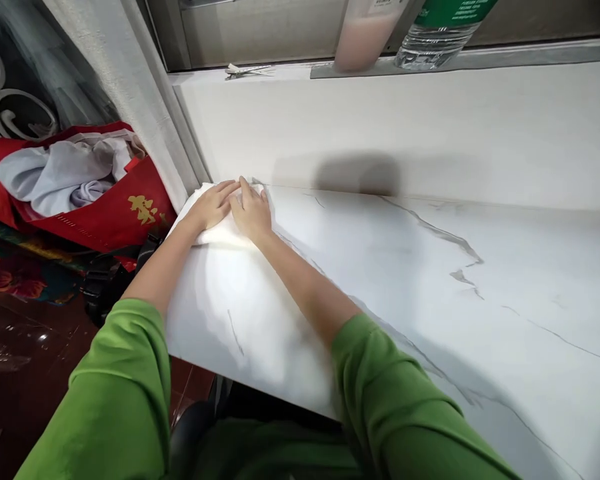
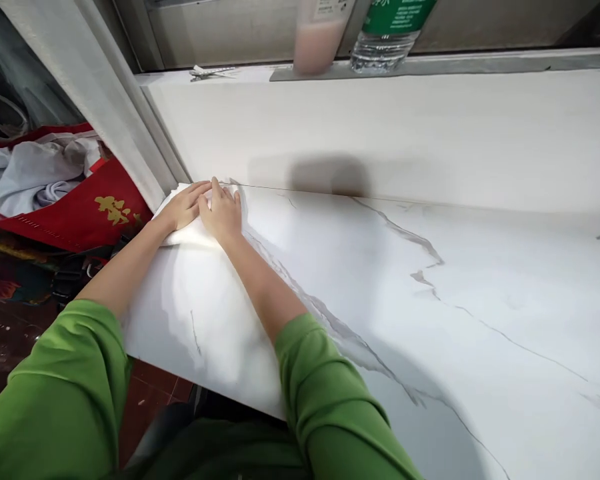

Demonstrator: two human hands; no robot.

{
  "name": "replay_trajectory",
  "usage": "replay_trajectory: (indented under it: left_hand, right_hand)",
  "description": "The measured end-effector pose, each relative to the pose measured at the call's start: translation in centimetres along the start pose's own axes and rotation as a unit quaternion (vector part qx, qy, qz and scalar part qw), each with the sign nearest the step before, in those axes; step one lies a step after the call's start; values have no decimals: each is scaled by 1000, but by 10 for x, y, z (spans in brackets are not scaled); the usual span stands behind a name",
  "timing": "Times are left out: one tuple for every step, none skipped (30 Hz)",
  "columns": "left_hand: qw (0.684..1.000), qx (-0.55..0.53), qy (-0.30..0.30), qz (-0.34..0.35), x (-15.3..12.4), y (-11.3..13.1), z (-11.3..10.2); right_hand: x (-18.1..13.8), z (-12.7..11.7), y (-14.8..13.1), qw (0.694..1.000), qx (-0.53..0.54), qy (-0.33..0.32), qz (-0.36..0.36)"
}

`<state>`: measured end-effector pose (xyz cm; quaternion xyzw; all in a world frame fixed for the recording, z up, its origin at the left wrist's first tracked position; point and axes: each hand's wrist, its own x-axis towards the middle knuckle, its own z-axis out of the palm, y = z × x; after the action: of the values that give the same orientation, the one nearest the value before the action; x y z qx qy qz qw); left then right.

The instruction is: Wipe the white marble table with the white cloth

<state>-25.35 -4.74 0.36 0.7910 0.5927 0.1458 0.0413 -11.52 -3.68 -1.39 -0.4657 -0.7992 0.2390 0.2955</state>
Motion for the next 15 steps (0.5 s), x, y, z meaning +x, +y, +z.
replay_trajectory:
  left_hand:
    - [1000,-8,1,-3,11,-4,1]
    - [1000,-17,4,-6,20,-7,3]
    - [1000,-27,8,-7,26,-9,4]
    - [999,-37,14,-8,30,-11,5]
    - [999,-46,22,-9,32,-12,6]
    - [998,-53,31,-11,33,-12,6]
    - [998,-56,38,-15,31,-12,7]
    - [997,-57,44,-20,29,-12,7]
    - [997,-55,48,-26,25,-10,7]
    - [997,-53,52,-32,20,-7,6]
    - [996,-51,55,-37,15,-4,6]
    - [996,-51,58,-42,8,1,6]
    - [996,-51,61,-47,1,7,6]
    - [995,-50,64,-53,-7,15,6]
    - [995,-47,63,-59,-16,24,6]
  right_hand:
    - [9,1,5,1000,-7,9,4]
    - [16,2,8,1000,-17,17,6]
    - [22,4,11,999,-30,24,7]
    - [26,5,13,999,-44,28,7]
    - [28,7,14,998,-57,29,5]
    - [29,8,15,997,-69,29,2]
    - [29,8,15,997,-78,27,-2]
    - [28,8,14,996,-84,23,-5]
    - [25,7,13,996,-87,17,-8]
    - [22,6,13,996,-87,10,-14]
    - [17,3,12,996,-86,2,-20]
    - [11,0,11,996,-84,-6,-28]
    - [4,-3,10,996,-84,-14,-38]
    - [-5,-7,10,995,-85,-20,-46]
    - [-16,-12,9,994,-88,-24,-53]
